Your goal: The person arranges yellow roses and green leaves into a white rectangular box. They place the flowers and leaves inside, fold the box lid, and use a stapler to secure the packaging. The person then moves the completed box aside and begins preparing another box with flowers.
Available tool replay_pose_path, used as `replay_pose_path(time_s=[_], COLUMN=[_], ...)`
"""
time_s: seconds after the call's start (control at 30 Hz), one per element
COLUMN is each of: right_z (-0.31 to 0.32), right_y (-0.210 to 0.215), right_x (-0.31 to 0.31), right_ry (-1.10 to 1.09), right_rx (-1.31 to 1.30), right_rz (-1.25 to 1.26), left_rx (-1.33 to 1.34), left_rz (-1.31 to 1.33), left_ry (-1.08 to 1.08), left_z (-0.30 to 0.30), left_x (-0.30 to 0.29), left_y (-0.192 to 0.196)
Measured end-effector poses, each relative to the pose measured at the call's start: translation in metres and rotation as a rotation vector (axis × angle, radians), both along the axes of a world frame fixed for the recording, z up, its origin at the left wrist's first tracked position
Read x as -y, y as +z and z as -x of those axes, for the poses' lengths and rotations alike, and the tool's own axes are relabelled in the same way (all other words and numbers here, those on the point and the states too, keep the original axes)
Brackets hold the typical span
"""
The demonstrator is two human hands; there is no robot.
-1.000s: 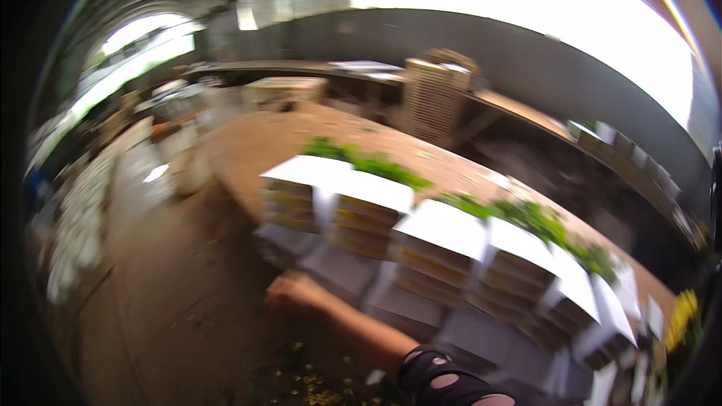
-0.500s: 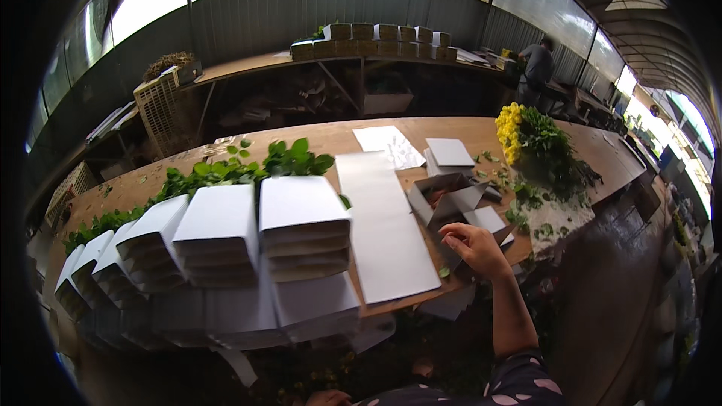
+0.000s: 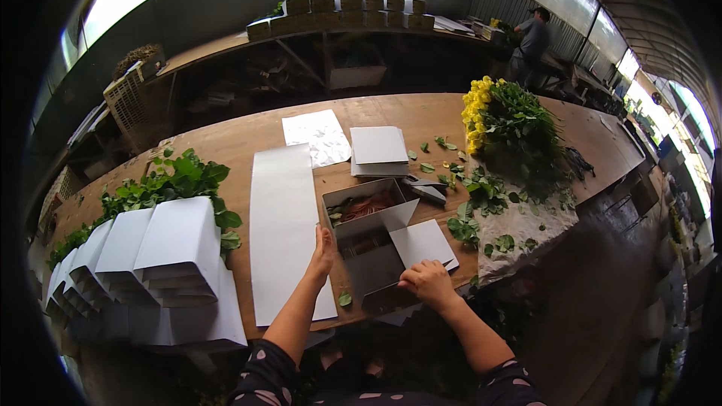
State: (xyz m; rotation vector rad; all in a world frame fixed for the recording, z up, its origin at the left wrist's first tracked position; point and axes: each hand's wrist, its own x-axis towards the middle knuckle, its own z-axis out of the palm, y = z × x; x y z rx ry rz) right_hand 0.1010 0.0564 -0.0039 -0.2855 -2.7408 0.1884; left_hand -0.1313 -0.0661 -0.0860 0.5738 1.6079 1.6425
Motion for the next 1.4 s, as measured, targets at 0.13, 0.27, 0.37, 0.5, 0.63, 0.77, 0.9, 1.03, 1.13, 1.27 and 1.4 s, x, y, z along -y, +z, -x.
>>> replay_pose_path(time_s=[0.13, 0.27, 0.37, 0.5, 0.63, 0.77, 0.9, 1.03, 1.13, 1.27, 1.4], right_z=[-0.019, -0.034, -0.049, -0.055, 0.069, 0.196, 0.241, 0.237, 0.234, 0.221, 0.219], right_y=[0.012, 0.031, 0.03, -0.023, 0.013, -0.009, -0.069, -0.079, -0.063, -0.022, 0.039], right_x=[-0.018, -0.073, -0.146, -0.234, -0.252, -0.252, -0.267, -0.266, -0.258, -0.275, -0.281], right_ry=[-0.017, 0.174, -0.327, -0.654, -0.309, 0.058, -0.028, 0.091, 0.21, 0.219, 0.136], right_rx=[0.131, 0.436, 0.168, 0.161, -0.011, 0.073, 0.118, 0.042, -0.096, -0.212, -0.495], right_rz=[0.12, 0.572, 1.321, 1.077, 0.645, 0.051, -0.397, -0.467, -0.458, -0.477, -0.431], left_rx=[-0.037, -0.132, -0.204, -0.411, -0.602, -0.758, -0.868, -0.597, -0.715, -0.624, -0.81], left_rz=[0.039, 0.072, 0.076, 0.007, 0.061, 0.41, 0.96, 1.342, 1.288, 1.293, 1.413], left_ry=[0.057, 0.102, 0.126, 0.199, 0.353, 0.478, 0.465, 0.345, 0.382, 0.223, 0.214], left_z=[-0.014, -0.046, -0.06, -0.052, 0.009, 0.041, 0.001, -0.063, -0.073, -0.062, -0.075], left_x=[-0.052, -0.073, -0.068, -0.069, -0.084, -0.074, -0.01, 0.028, 0.069, 0.043, 0.038], left_y=[-0.026, -0.046, -0.049, -0.026, 0.029, 0.02, 0.001, -0.027, -0.073, -0.041, -0.054])
